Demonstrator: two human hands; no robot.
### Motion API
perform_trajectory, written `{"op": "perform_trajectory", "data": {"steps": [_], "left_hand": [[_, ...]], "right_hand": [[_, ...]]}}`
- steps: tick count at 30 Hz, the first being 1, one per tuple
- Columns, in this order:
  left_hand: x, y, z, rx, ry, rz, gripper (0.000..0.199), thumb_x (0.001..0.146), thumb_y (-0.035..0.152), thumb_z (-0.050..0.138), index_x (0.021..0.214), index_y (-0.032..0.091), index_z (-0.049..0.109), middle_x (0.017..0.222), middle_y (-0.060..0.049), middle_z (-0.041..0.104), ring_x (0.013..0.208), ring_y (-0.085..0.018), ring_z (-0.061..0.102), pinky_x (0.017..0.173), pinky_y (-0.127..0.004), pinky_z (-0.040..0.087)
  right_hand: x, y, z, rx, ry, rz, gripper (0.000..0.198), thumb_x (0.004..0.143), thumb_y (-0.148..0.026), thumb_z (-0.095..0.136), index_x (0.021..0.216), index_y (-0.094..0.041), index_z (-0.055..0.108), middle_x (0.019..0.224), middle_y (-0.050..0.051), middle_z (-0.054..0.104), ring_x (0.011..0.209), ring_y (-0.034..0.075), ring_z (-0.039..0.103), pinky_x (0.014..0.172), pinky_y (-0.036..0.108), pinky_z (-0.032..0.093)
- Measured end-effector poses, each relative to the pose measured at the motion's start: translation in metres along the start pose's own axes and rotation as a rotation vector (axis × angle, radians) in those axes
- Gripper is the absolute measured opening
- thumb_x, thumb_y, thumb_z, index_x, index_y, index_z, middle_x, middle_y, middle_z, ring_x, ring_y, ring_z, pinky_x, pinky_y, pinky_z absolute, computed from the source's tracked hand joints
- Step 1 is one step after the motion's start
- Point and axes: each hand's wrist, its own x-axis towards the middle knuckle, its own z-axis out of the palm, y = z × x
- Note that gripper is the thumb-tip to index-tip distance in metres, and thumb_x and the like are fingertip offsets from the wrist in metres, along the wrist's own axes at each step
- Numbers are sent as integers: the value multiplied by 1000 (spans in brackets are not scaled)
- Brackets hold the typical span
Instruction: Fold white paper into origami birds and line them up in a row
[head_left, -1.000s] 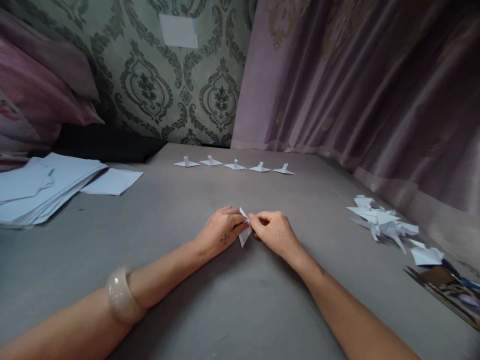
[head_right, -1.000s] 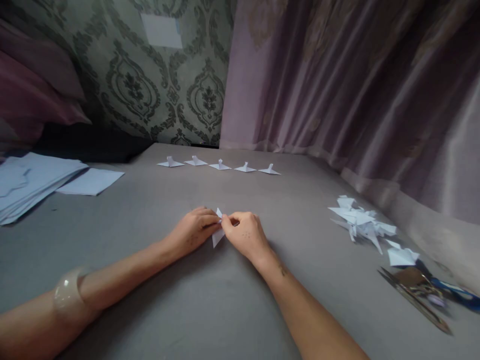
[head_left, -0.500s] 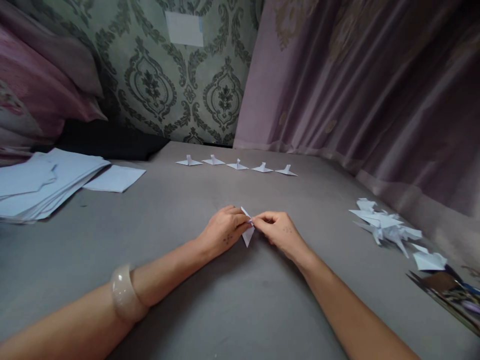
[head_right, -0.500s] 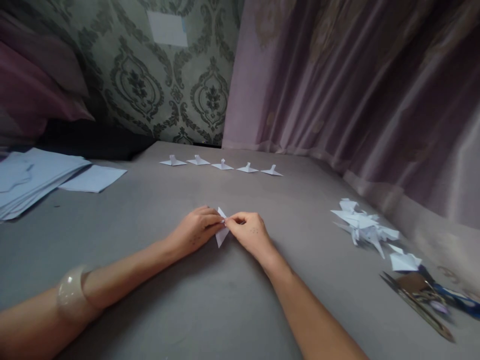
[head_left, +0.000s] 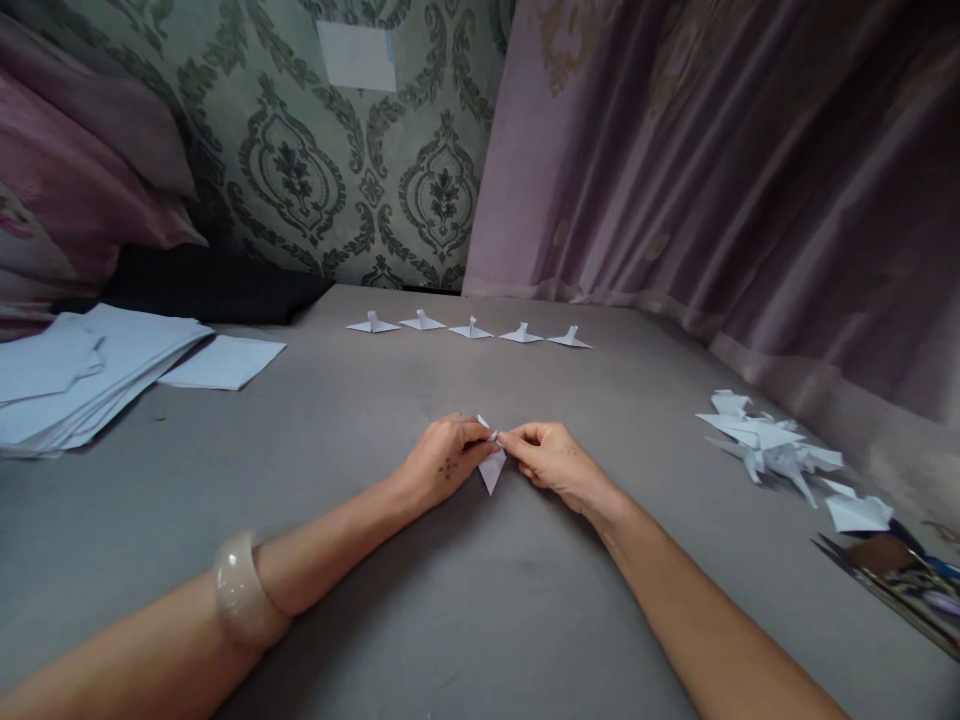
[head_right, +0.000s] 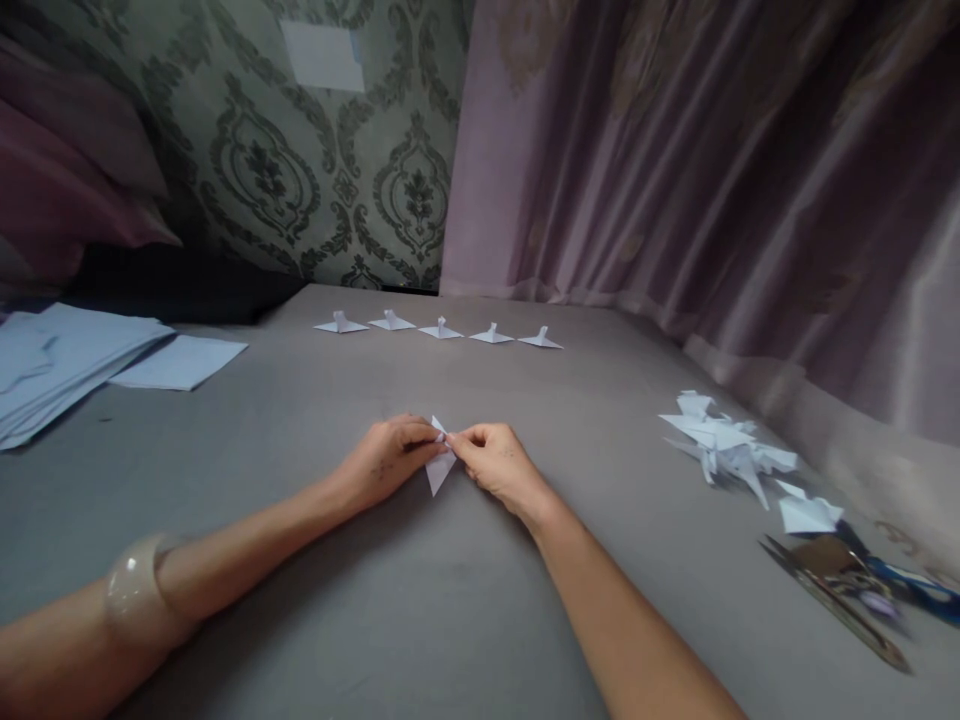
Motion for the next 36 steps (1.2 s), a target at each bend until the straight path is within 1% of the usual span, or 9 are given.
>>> {"op": "perform_trajectory", "data": {"steps": [7,12,20,25,27,29,32,34,36], "left_hand": [[1,1,-1,-74,-10,10,25,88,26,50,73,17,68,71,-1,64,68,-12,57,63,-21,41],[1,2,-2,-67,-19,19,24,88,25,50,77,18,69,77,-2,67,73,-13,59,67,-22,43],[1,5,-1,-30,3,52,20,87,23,52,79,19,71,81,-3,69,77,-14,61,73,-24,44],[0,7,-1,-43,12,45,22,87,20,51,76,18,70,78,-3,68,76,-14,60,70,-23,43],[-1,6,-1,-62,29,25,22,86,20,51,75,17,69,76,-3,67,74,-14,59,68,-23,43],[-1,6,-2,-86,42,4,22,86,19,51,74,17,69,75,-3,66,72,-14,59,66,-23,43],[0,5,-3,-115,44,-14,22,85,20,51,72,16,68,74,-3,66,71,-14,58,66,-23,43],[0,5,-3,-127,41,-18,22,85,20,50,72,16,68,74,-3,66,71,-14,58,66,-23,43],[0,5,-3,-129,42,-22,22,85,19,50,72,15,68,74,-4,66,72,-14,58,67,-23,43]], "right_hand": [[5,2,-5,16,-50,23,27,77,-40,64,72,-15,56,40,-9,38,34,3,26,35,17,16],[6,3,-12,13,-128,19,22,78,-36,62,74,-14,58,42,-8,41,36,3,30,35,16,20],[6,0,-12,12,-87,81,17,74,-29,61,67,-15,55,42,-9,38,36,3,29,34,16,17],[5,3,-13,11,-105,51,16,75,-29,59,68,-16,53,43,-9,38,36,4,30,33,16,19],[4,5,-14,-9,-94,11,15,77,-30,57,72,-16,55,43,-8,39,36,5,31,34,16,22],[2,7,-13,-50,-61,-66,14,78,-29,57,81,-16,58,47,-7,44,37,5,34,35,17,26],[0,9,-11,-166,-6,-258,22,76,-27,60,96,-18,63,71,-2,57,43,4,41,40,19,33],[0,11,-8,-251,28,-385,21,76,-28,61,95,-19,66,85,1,60,51,5,48,48,20,39],[1,13,-6,-315,65,-465,16,78,-29,61,89,-19,67,88,1,60,59,7,52,56,21,42]]}}
